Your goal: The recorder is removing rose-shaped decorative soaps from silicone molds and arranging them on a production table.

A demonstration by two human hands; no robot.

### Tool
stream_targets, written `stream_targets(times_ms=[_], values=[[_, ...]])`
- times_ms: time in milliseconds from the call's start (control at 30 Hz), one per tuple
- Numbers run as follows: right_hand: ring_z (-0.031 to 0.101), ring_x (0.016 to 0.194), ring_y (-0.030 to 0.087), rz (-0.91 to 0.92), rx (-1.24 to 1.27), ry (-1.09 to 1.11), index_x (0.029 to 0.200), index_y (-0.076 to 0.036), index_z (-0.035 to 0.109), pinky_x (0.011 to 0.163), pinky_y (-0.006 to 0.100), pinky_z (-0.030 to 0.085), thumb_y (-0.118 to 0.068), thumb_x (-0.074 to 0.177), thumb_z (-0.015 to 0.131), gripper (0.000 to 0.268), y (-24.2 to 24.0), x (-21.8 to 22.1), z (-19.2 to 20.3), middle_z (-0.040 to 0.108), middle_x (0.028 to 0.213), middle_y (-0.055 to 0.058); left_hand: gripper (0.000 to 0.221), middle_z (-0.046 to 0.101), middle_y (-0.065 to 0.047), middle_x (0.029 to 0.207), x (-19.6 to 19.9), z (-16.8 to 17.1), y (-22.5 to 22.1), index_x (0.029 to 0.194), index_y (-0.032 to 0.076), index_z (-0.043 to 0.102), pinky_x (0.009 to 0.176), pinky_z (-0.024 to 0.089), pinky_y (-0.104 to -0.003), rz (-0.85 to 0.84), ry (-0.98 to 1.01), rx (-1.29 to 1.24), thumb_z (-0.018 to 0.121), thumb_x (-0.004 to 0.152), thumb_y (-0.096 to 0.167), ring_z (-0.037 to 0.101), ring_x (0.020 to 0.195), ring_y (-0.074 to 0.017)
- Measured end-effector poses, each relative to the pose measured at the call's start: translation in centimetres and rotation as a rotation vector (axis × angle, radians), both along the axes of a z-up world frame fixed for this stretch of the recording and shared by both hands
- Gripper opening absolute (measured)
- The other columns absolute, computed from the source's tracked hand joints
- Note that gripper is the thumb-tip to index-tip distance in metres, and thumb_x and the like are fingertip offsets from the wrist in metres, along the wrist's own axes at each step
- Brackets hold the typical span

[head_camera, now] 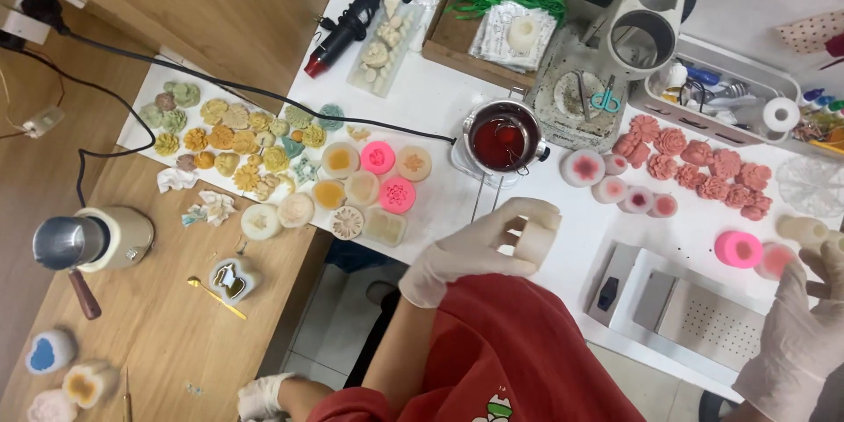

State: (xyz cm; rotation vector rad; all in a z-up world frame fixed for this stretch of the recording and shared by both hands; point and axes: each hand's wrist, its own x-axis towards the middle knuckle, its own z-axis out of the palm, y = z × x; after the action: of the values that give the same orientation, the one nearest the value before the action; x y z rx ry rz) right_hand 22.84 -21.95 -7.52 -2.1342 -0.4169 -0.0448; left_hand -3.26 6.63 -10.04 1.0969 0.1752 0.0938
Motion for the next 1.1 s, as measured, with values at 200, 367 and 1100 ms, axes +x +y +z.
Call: stream_targets(times_ms=[200,367,1100], values=[[0.061,0.115,0.014,0.028,0.013,-0.003,0.138,-0.001,0.059,0.098,0.028,0.051,-0.01,0.119,0.055,0.022,-1.0,3.2,-3.3,0.063,0.129,0.009,0.052,0.061,-0.002,0.132,-7.2,4.2,6.5,0.13,0.013,0.063,0.103,0.052,-0.033,0.151,0.136,0.237,0.08,0.081,0.019,0.058,0.122,-0.0128],[0.062,0.109,0.016,-0.011,-0.108,-0.01,0.137,-0.003,0.06,0.086,0.028,0.051,-0.011,0.116,0.051,0.024,-0.9,5.3,-4.7,0.063,0.126,0.011,0.067,0.069,-0.016,0.106,-11.3,2.5,9.4,0.134,0.007,0.054,0.081,0.055,-0.038,0.814,1.035,0.314,0.078,0.074,0.026,0.068,0.093,-0.0252],[0.062,0.099,0.021,0.1,-0.311,0.003,0.144,-0.002,0.059,0.073,0.03,0.056,-0.006,0.117,0.057,0.028,2.7,4.9,-3.2,0.062,0.119,0.018,0.086,0.049,-0.02,0.129,-22.1,-25.3,6.4,0.129,-0.005,0.051,0.105,0.05,-0.042,1.962,1.118,0.532,0.095,0.058,0.016,0.056,0.119,-0.0329]])
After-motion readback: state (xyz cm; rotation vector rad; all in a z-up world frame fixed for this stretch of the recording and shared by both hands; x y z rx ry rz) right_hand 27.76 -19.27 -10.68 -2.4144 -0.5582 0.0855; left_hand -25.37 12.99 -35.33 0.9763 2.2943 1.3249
